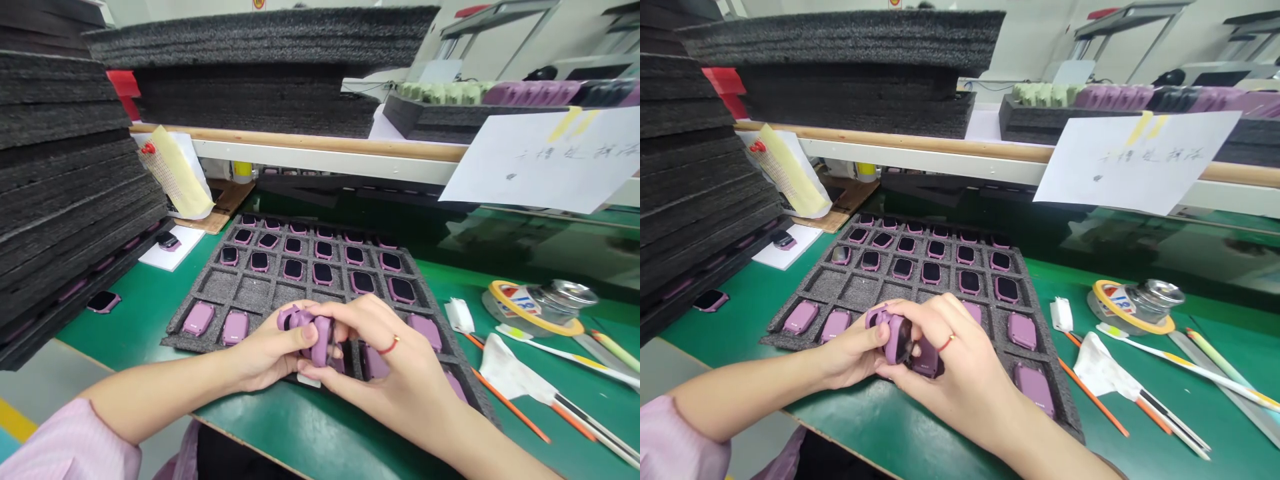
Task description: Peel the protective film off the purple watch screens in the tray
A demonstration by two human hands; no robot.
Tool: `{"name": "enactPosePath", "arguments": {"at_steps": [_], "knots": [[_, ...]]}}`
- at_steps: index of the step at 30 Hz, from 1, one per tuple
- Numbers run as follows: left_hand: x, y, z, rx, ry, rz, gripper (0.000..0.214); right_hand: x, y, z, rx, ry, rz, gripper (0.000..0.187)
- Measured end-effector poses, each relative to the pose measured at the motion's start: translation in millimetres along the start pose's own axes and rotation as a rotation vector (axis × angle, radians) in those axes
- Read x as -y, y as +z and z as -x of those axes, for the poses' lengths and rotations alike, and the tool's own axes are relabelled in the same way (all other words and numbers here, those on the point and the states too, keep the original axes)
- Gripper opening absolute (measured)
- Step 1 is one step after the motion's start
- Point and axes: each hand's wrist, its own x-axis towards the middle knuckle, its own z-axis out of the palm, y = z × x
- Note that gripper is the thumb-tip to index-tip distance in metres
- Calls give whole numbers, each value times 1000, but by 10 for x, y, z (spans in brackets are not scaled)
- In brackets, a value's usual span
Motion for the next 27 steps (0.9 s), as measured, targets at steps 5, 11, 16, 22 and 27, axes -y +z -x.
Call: {"name": "enactPosePath", "arguments": {"at_steps": [5,11,16,22,27], "knots": [[-39,-8,6,-51,-75,68,57,-14,-75,-28,-35,42,-118,49],[-73,-21,27,19,-118,48,63,-65,-41,-37,-28,-16,-57,47],[-33,-5,13,-89,-89,31,60,-157,-57,-42,-37,-114,128,45],[-90,11,-56,-403,16,62,52,-595,-74,-44,-64,97,286,34],[-173,11,-22,-336,68,80,39,-846,15,25,208,167,296,32]]}}
